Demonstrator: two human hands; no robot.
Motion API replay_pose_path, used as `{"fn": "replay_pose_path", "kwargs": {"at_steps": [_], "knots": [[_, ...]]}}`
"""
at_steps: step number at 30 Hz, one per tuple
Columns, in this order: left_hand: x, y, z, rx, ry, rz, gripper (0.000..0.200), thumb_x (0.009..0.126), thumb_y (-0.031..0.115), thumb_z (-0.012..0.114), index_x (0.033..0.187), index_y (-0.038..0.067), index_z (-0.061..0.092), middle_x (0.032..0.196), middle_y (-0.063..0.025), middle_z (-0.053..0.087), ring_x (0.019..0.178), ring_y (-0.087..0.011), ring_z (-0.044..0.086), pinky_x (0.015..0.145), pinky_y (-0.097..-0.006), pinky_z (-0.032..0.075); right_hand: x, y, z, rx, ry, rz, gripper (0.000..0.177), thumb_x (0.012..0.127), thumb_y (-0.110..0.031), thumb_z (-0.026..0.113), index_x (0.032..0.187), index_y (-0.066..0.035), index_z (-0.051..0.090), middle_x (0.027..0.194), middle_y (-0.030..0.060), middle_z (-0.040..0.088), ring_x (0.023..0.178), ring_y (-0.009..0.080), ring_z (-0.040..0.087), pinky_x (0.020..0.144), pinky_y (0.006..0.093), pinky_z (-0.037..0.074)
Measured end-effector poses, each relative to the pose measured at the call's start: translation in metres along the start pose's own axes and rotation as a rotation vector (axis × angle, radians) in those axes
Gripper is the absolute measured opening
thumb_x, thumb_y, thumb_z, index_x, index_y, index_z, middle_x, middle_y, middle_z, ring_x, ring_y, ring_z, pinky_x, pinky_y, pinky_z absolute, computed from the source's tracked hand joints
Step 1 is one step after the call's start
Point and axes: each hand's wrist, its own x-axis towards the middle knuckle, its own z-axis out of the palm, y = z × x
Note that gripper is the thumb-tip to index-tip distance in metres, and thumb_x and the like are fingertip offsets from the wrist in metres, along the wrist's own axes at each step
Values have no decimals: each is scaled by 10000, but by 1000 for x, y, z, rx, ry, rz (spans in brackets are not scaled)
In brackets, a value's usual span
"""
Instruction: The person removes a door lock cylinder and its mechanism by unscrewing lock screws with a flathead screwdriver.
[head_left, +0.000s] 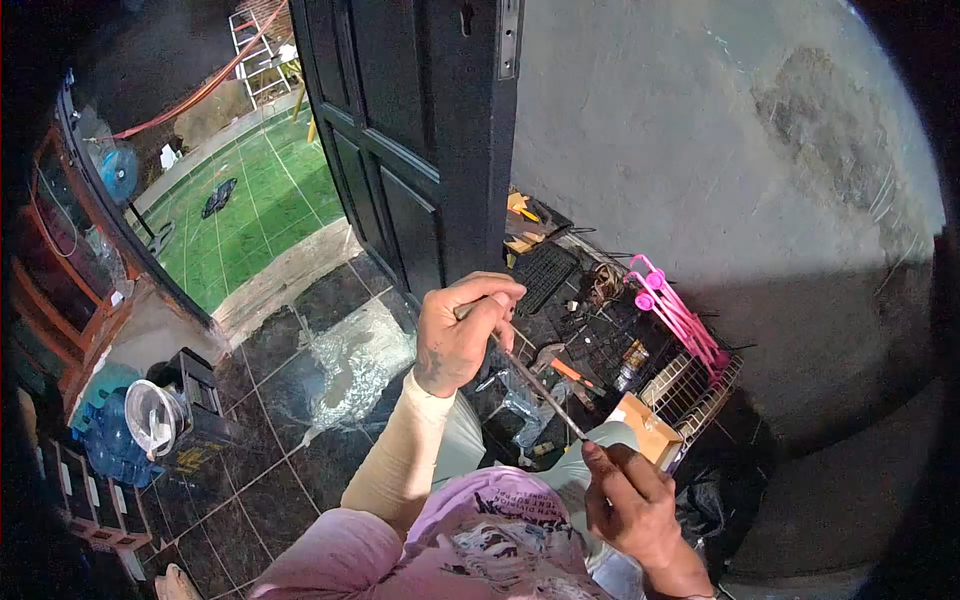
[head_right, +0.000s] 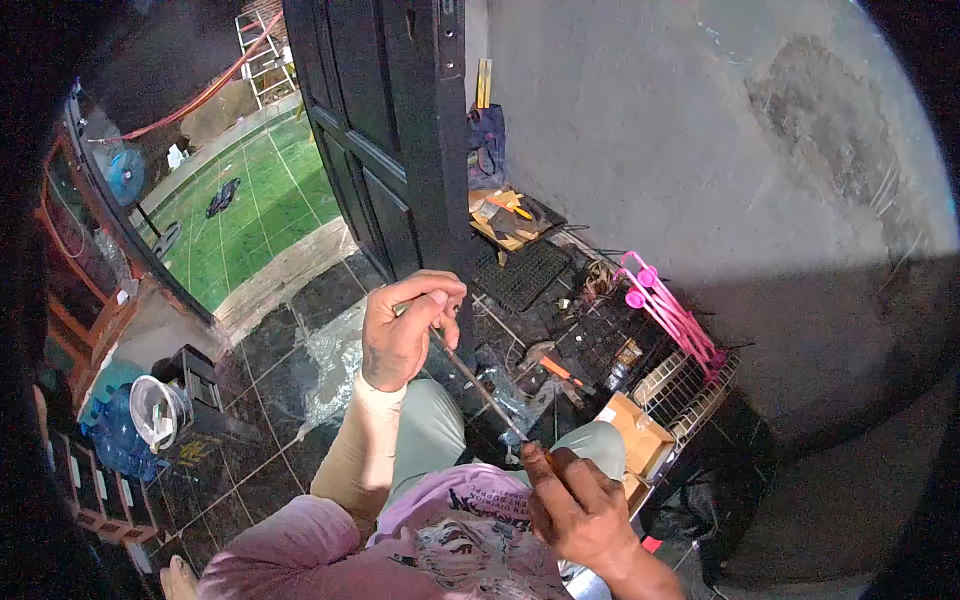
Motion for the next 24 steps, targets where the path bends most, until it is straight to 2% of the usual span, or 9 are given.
{"fn": "replay_pose_path", "kwargs": {"at_steps": [4,8,11,12,15,19,20,23,24], "knots": [[-1,-2,-2,82,9,-11,193,921,-13,526,965,-96,694,944,-166,648,668,-153,599,511,-276,496,2,3,1,-34,-20,-31,480,685,78,666,1156,-13,671,923,156,655,688,277,657,604,313,533],[0,-3,-3,44,20,-15,189,921,-17,522,953,-96,692,968,-164,642,655,-147,598,518,-272,497,2,17,13,468,16,159,395,766,78,632,1156,16,638,854,165,657,614,164,610,529,260,477],[1,1,-7,94,5,4,191,922,-17,518,961,-98,688,1001,-165,635,677,-145,596,531,-267,500,-10,12,26,1245,-56,821,325,869,47,619,1190,0,630,934,130,671,639,162,609,550,262,488],[2,3,-9,120,-4,10,192,922,-17,517,965,-98,686,1012,-166,633,687,-144,595,536,-265,501,-2,12,19,1628,-90,950,328,900,69,568,1224,25,591,944,124,647,610,117,549,485,223,414],[4,10,-13,188,-47,35,195,920,-24,513,982,-102,680,1022,-168,628,698,-144,593,548,-263,510,6,15,20,1997,-67,1154,379,865,33,566,1243,50,547,905,187,612,511,106,457,414,193,348],[2,10,-16,179,-14,-26,193,924,-21,514,987,-99,679,1035,-156,613,703,-145,597,555,-266,521,-6,25,36,1818,-28,814,473,787,49,648,1241,52,516,936,178,600,539,135,478,466,237,398],[0,6,-16,166,-2,-44,192,924,-21,514,989,-96,680,1039,-153,609,706,-146,600,556,-268,523,-10,28,40,1510,-34,816,406,761,73,654,1158,48,573,909,165,620,585,178,552,518,278,450],[-6,-2,-16,157,30,-93,192,926,-19,515,990,-90,681,1049,-144,598,710,-146,602,563,-274,530,-4,28,38,379,71,192,269,775,71,631,1042,39,641,875,155,646,669,214,633,567,304,495],[-6,-4,-16,158,42,-110,191,926,-19,515,989,-89,681,1052,-141,596,710,-145,602,566,-276,533,-5,24,41,216,122,66,314,788,34,624,1093,1,691,861,174,637,730,298,634,631,338,517]]}}
